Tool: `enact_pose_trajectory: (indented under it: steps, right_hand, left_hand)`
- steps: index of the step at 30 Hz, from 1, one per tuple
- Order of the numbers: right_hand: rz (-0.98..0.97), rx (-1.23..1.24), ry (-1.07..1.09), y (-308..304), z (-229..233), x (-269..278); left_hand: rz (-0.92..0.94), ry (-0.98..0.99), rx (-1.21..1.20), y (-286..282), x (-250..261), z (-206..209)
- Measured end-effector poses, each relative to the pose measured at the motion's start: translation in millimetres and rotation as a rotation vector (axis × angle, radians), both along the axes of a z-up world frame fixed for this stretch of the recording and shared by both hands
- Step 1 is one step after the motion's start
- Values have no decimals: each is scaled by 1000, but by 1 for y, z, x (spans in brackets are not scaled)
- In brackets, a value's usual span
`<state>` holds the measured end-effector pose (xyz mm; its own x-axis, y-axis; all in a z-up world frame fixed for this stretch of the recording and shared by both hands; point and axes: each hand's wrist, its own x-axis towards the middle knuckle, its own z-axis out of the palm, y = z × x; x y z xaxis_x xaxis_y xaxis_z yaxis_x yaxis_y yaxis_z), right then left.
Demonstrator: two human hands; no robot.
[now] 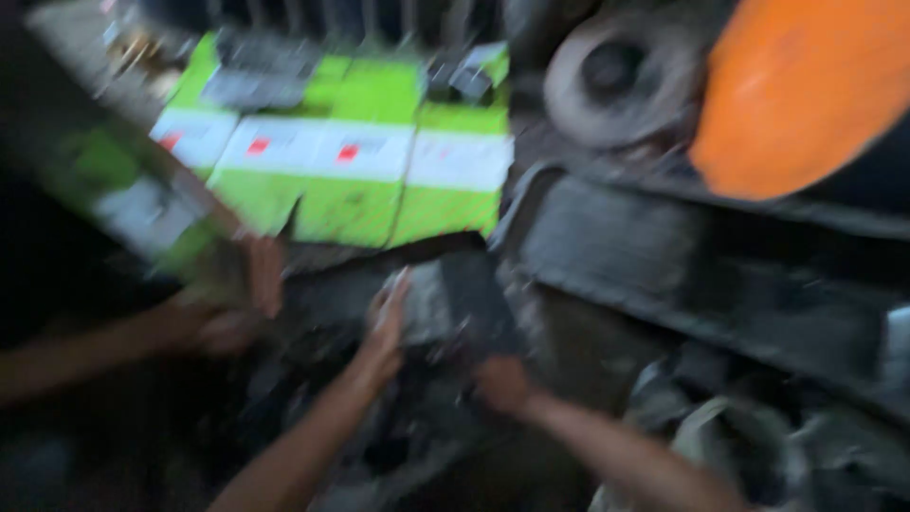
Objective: Cleaning mechanical engine components in a tray of oil or solvent.
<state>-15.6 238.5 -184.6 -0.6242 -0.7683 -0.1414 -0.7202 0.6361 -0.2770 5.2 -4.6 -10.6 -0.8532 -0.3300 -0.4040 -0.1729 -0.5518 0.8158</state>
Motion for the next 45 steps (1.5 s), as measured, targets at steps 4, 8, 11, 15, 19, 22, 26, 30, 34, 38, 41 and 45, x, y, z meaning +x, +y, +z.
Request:
enact_pose_trajectory:
  steps: [4,8,11,15,19,22,26,30,34,38,41,45]
  right_hand:
    - [56,-361,72,-4,60,-3]
    - [-197,-156,-211,-23,97,-18]
    - [-376,-508,-496,-14,33,-65]
    - [-323,-865,-551,-5,4,-97]
    - [-718,-1007,-1013,-18,94,-72]
    - [-845,-1282,-1389,-25,119,-63]
    - [-810,-1195,-1501,-25,95,-63]
    - [-711,-694,-876,-23,89,-47]
    - [-378,-228,-71,-36,133,-1]
    - [21,235,-124,-52,131,26]
    - [234,308,-32,-47,83,27]
    - [110,211,204,-43,84,14]
  left_hand:
    - [-5,-154,-139,-9,4,7]
    - [-48,-128,81,-20,13,-7]
    - [-69,-62,212,-26,14,0]
    - [-47,-27,232,-27,20,17]
    - [-27,58,286,-33,15,3]
    - [-54,137,308,-35,13,-8]
    - [-64,99,315,-28,20,10]
    - [-151,63,420,-29,26,11]
    - [-187,93,427,-34,31,2]
    - [-227,49,507,-37,37,-14]
    - [-267,-4,559,-34,44,5]
    - [-314,32,660,-35,49,-1]
